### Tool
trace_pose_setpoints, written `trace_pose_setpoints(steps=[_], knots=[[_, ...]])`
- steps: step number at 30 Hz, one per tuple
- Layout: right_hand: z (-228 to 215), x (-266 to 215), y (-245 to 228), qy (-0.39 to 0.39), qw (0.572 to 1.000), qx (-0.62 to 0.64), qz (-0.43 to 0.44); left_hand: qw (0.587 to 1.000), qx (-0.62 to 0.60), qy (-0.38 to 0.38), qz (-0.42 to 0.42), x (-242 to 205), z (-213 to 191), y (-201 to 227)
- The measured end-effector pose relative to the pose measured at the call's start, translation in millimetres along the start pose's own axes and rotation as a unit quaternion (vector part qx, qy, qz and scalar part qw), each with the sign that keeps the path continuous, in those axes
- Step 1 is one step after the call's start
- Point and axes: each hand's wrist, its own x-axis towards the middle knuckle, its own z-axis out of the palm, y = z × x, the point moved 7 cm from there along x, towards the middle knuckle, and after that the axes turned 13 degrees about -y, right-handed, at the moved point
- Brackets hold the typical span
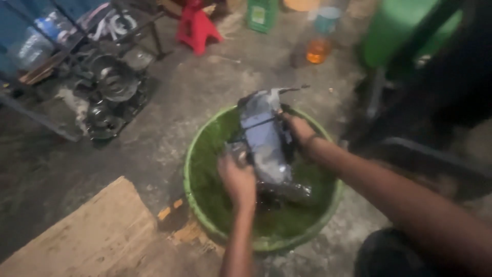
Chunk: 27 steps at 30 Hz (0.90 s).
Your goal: Cleaning and washing motorcycle engine components in a basin of cleaning fluid.
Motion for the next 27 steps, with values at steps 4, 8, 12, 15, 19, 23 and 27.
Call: trace_pose_setpoints(steps=[4, 8, 12, 15, 19, 23, 27], knots=[[6.1, -27.1, -14.9, 0.003, 0.999, -0.043, -0.009, 0.993, -0.090, -0.033, -0.066, 9.1, -18.7, 27.9], [-21.8, 8.8, 29.5, -0.061, 0.997, 0.008, -0.043, 0.995, 0.011, -0.042, 0.085, 19.9, 14.9, 31.7], [11.3, -27.2, -10.2, -0.061, 0.985, -0.108, -0.119, 0.987, 0.040, -0.084, 0.134, -9.9, 19.5, 32.6], [18.3, -44.2, -27.2, -0.034, 0.972, -0.193, -0.127, 0.973, 0.061, -0.161, 0.152, -39.7, 5.4, 60.8], [5.6, -36.2, -5.3, -0.020, 0.965, -0.242, -0.104, 0.969, 0.148, -0.159, 0.119, -17.4, 30.4, 10.6], [-7.4, -16.8, -4.6, -0.036, 0.973, -0.174, -0.144, 0.970, 0.113, -0.025, 0.213, 15.6, 13.5, 36.3], [3.4, -17.1, -5.3, -0.048, 0.981, -0.096, -0.161, 0.964, 0.108, -0.153, 0.188, -21.8, 20.7, 38.0]])
